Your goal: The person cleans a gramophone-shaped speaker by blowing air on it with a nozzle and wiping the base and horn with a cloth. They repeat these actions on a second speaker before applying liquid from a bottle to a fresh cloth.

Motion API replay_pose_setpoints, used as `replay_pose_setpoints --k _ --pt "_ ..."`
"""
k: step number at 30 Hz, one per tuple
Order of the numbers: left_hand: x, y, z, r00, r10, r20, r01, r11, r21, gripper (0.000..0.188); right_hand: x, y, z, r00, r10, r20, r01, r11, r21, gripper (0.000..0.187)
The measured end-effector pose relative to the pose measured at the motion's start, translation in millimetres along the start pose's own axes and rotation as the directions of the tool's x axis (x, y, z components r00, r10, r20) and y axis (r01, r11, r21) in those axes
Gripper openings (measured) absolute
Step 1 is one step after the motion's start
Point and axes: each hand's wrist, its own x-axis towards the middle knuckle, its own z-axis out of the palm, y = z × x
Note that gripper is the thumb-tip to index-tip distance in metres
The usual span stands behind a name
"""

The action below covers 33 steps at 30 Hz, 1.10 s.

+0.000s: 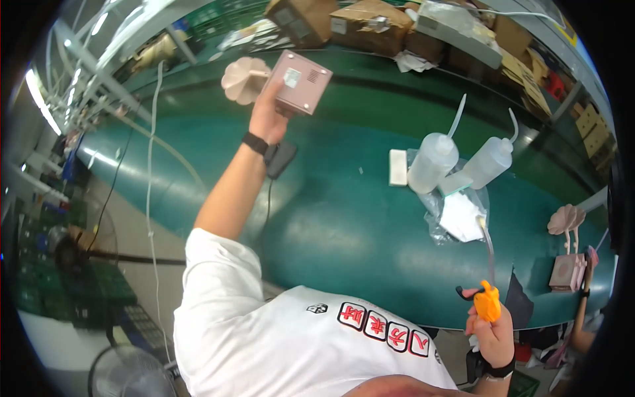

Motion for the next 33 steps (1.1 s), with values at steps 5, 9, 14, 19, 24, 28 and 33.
replay_pose_setpoints --k 5,9,14,19,24,28,33 --pt "-141 35 -7 0.969 0.208 0.131 -0.202 0.977 -0.063 0.046 21 -14 23 0.934 -0.083 0.348 0.176 0.953 -0.245 0.018" --pt "-232 33 -31 0.951 0.302 -0.072 -0.307 0.948 -0.077 0.045 33 -24 55 0.837 -0.191 0.514 0.397 0.857 -0.329 0.02" --pt "-291 33 -55 0.863 0.456 -0.217 -0.447 0.89 0.093 0.048 43 -28 75 0.815 -0.039 0.578 0.419 0.728 -0.542 0.028" --pt "-300 44 -105 0.814 0.581 0.016 -0.546 0.753 0.367 0.064 41 -35 87 0.692 0.043 0.721 0.479 0.72 -0.502 0.031" --pt "-293 53 -137 0.849 0.475 0.231 -0.528 0.785 0.324 0.074 53 -40 80 0.619 -0.165 0.768 0.595 0.737 -0.321 0.029" --pt "-293 45 -141 0.917 0.258 0.303 -0.251 0.966 -0.066 0.073 69 -64 82 0.72 0.058 0.691 0.184 0.945 -0.271 0.026" --pt "-292 28 -139 0.837 -0.005 0.548 0.438 0.608 -0.663 0.073 83 -62 86 0.675 0.134 0.726 0.114 0.953 -0.282 0.024"
